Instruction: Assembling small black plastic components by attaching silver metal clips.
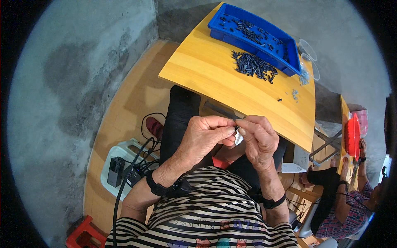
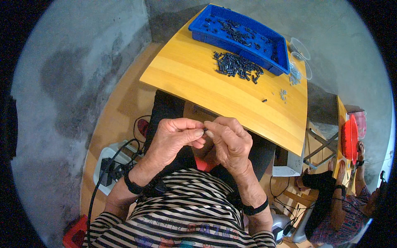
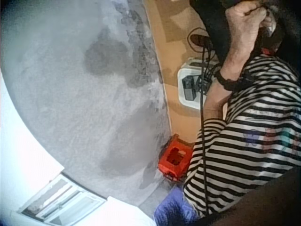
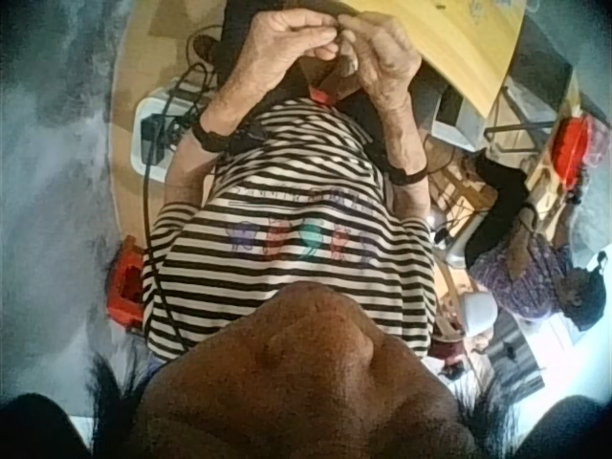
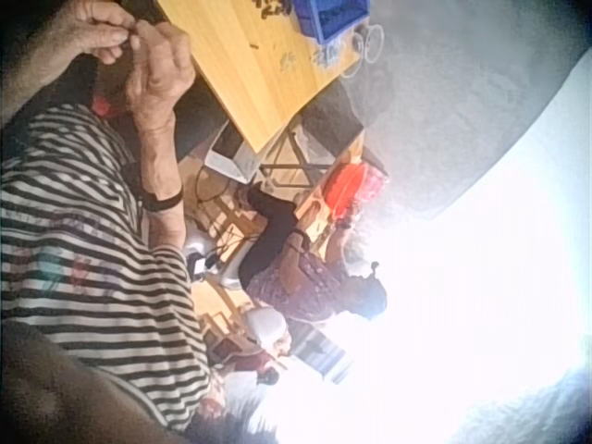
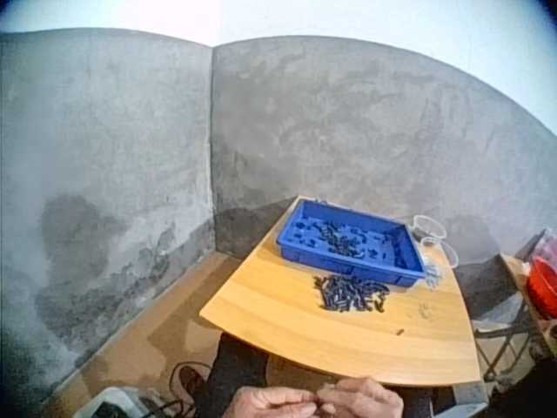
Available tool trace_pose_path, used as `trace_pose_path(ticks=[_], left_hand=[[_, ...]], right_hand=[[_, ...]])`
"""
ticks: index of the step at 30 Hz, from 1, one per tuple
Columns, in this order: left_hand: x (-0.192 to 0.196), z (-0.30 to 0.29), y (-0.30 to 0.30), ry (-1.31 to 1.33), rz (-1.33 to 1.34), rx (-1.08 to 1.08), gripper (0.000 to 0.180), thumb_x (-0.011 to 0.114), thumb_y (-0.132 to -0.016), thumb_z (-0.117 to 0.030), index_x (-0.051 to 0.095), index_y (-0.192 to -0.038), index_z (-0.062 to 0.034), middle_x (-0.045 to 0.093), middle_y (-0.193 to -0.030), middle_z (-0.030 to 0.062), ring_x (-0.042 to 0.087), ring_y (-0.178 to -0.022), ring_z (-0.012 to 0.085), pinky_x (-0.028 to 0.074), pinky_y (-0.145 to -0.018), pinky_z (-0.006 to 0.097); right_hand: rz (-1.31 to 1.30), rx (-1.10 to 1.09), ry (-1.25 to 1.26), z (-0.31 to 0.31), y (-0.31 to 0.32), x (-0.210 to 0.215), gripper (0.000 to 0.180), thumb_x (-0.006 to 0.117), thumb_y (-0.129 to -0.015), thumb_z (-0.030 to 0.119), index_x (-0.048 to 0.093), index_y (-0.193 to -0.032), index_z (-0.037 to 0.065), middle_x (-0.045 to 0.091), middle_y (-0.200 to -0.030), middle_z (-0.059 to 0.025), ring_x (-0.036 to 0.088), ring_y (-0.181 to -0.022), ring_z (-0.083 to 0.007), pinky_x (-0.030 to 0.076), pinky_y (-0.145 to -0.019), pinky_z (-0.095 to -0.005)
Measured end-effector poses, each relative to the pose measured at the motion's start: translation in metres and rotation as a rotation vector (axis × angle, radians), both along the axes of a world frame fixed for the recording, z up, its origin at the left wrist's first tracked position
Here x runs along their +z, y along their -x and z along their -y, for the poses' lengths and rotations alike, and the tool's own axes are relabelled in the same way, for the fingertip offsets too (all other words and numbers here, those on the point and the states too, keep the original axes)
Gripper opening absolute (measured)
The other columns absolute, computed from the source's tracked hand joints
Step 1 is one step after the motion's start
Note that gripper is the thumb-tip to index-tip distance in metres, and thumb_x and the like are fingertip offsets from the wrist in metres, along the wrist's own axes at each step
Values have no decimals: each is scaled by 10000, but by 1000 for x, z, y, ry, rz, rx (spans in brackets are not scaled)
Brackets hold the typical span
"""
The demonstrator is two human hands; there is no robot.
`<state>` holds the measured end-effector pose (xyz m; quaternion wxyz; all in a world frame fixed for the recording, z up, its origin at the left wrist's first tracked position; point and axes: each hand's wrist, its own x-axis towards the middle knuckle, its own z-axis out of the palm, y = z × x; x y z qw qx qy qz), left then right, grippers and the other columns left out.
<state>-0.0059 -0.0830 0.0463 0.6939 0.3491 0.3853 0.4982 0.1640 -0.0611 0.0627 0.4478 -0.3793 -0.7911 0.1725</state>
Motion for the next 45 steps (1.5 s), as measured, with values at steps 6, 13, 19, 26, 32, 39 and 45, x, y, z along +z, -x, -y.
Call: trace_pose_path(ticks=[6,13,19,26,32,39,45], left_hand=[[0,0,-1,-10,22,43,204,626,-879,-49,638,-1038,80,678,-886,121,663,-725,140,562,-662,233],[-7,-6,-5,8,-71,34,199,626,-877,-37,638,-1036,81,675,-895,121,661,-740,142,563,-656,233],[1,-5,-9,-207,-156,110,146,628,-873,-19,660,-994,56,672,-899,92,662,-757,132,563,-656,229],[-5,-3,-12,-384,-300,149,120,636,-861,-10,668,-963,43,660,-853,72,654,-735,117,547,-642,217],[-6,-3,-12,-438,-358,174,108,640,-851,6,671,-951,35,657,-842,70,646,-723,115,542,-643,213],[-8,-5,-17,-443,-386,236,76,643,-836,26,670,-905,44,654,-817,76,645,-719,117,549,-626,226],[-10,-10,-17,-449,-415,237,76,647,-821,41,673,-893,44,660,-799,80,645,-700,114,532,-609,219]], right_hand=[[91,27,-136,-2,3,-3,253,721,-686,-32,694,-932,19,627,-840,-96,640,-736,-208,518,-623,-279],[78,18,-139,-4,2,-11,194,704,-746,13,686,-939,2,612,-843,-103,618,-667,-192,505,-594,-267],[-585,149,634,3,-3,-12,152,624,-890,95,678,-988,-9,614,-870,-60,535,-610,-88,442,-539,-220],[-717,142,859,2,-3,-6,118,607,-887,42,680,-966,-8,646,-773,-41,551,-608,-78,461,-542,-217],[-695,133,875,1,-3,-6,110,604,-884,20,674,-961,-13,655,-784,-46,562,-618,-77,485,-559,-218],[-554,122,665,1,2,-12,90,581,-884,-31,641,-952,-26,616,-863,-44,580,-669,-78,495,-592,-212],[-504,110,673,0,2,-17,90,548,-901,-34,616,-959,-22,610,-839,-51,624,-698,-93,518,-609,-211]])
